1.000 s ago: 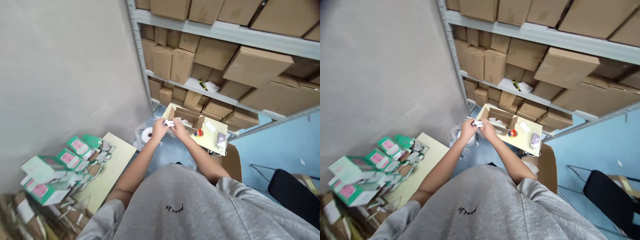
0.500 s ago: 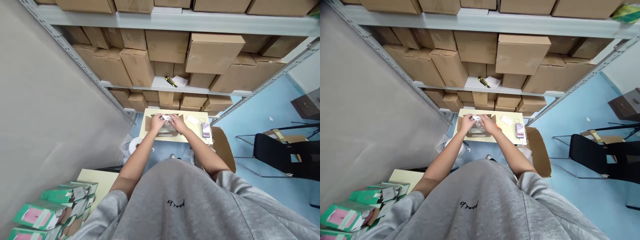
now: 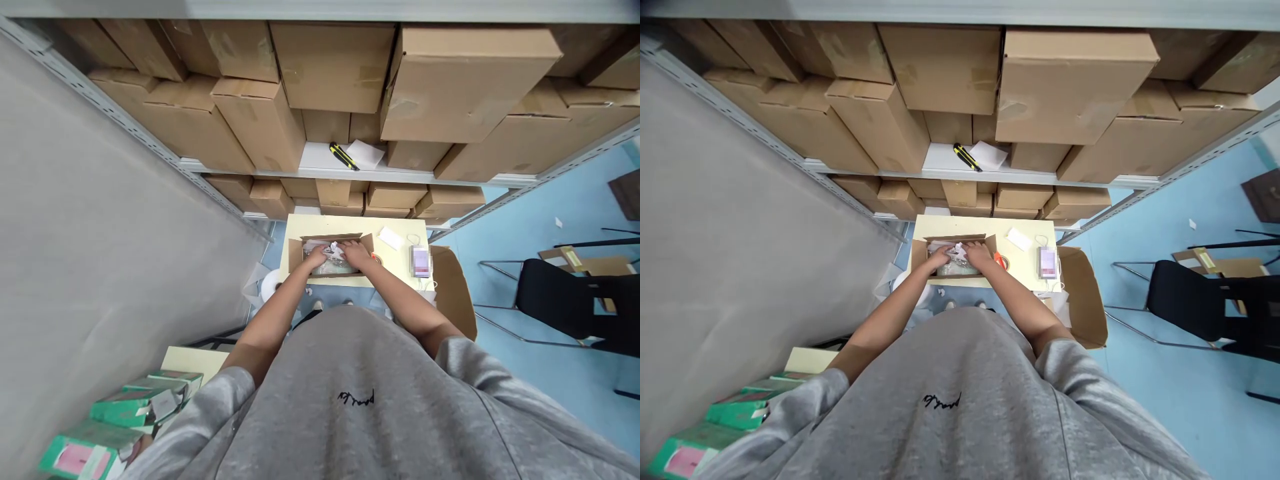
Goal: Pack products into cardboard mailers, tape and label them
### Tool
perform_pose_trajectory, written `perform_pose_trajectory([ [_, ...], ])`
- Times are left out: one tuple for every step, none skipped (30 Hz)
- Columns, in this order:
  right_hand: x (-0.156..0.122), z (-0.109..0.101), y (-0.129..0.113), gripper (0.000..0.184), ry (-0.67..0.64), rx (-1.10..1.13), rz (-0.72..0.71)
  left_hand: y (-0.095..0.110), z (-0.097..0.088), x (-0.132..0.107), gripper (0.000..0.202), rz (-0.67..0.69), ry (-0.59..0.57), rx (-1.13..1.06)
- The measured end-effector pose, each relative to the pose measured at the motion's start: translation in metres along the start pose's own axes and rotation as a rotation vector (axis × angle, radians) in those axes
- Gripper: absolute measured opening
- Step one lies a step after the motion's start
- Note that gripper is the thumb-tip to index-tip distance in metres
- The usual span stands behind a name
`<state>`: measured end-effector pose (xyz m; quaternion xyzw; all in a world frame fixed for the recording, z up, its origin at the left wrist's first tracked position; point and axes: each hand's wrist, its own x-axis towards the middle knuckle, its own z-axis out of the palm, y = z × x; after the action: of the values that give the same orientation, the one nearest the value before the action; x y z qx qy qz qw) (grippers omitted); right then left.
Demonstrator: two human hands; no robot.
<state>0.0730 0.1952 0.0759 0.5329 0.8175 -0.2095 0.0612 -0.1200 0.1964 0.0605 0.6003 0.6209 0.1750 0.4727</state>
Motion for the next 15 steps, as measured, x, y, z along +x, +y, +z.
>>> perform_pose_trajectory([
  [-0.001,0.001,0.0,0.048,0.016,-0.004,0.004,-0.001,-0.004,0.0,0.048,0.012,-0.013,0.018],
  [-0.002,0.002,-0.001,0.049,0.037,-0.002,0.007,-0.002,-0.007,0.0,0.052,0.024,-0.014,0.061],
  [-0.003,0.003,-0.002,0.048,0.061,0.003,0.012,-0.003,-0.011,-0.001,0.055,0.035,-0.008,0.133],
  [-0.004,0.003,-0.004,0.047,0.082,0.01,0.02,-0.004,-0.014,-0.003,0.057,0.047,0.0,0.227],
  [-0.006,0.002,-0.005,0.046,0.101,0.02,0.032,-0.004,-0.017,-0.006,0.057,0.057,0.007,0.336],
  [-0.007,0.002,-0.008,0.043,0.118,0.03,0.049,-0.003,-0.02,-0.008,0.055,0.066,0.012,0.448],
  [-0.008,0.001,-0.01,0.041,0.138,0.04,0.074,-0.003,-0.022,-0.01,0.051,0.075,0.01,0.543],
  [-0.008,0.0,-0.013,0.038,0.162,0.05,0.103,-0.002,-0.023,-0.011,0.048,0.081,0.002,0.607],
  [-0.008,0.0,-0.016,0.036,0.187,0.058,0.133,-0.002,-0.024,-0.011,0.046,0.085,-0.012,0.65],
  [-0.008,0.0,-0.019,0.034,0.207,0.068,0.162,-0.001,-0.025,-0.011,0.044,0.083,-0.034,0.673],
  [-0.008,0.0,-0.021,0.032,0.212,0.082,0.187,-0.001,-0.025,-0.01,0.042,0.073,-0.066,0.684],
  [-0.008,0.001,-0.023,0.03,0.198,0.101,0.205,-0.002,-0.025,-0.008,0.038,0.057,-0.106,0.684],
  [-0.007,0.002,-0.025,0.028,0.164,0.127,0.209,-0.003,-0.026,-0.004,0.034,0.041,-0.148,0.678],
  [-0.007,0.003,-0.026,0.028,0.119,0.157,0.201,-0.003,-0.027,-0.001,0.03,0.032,-0.188,0.667],
  [-0.006,0.004,-0.026,0.028,0.076,0.188,0.188,-0.004,-0.028,0.003,0.027,0.031,-0.223,0.653],
])
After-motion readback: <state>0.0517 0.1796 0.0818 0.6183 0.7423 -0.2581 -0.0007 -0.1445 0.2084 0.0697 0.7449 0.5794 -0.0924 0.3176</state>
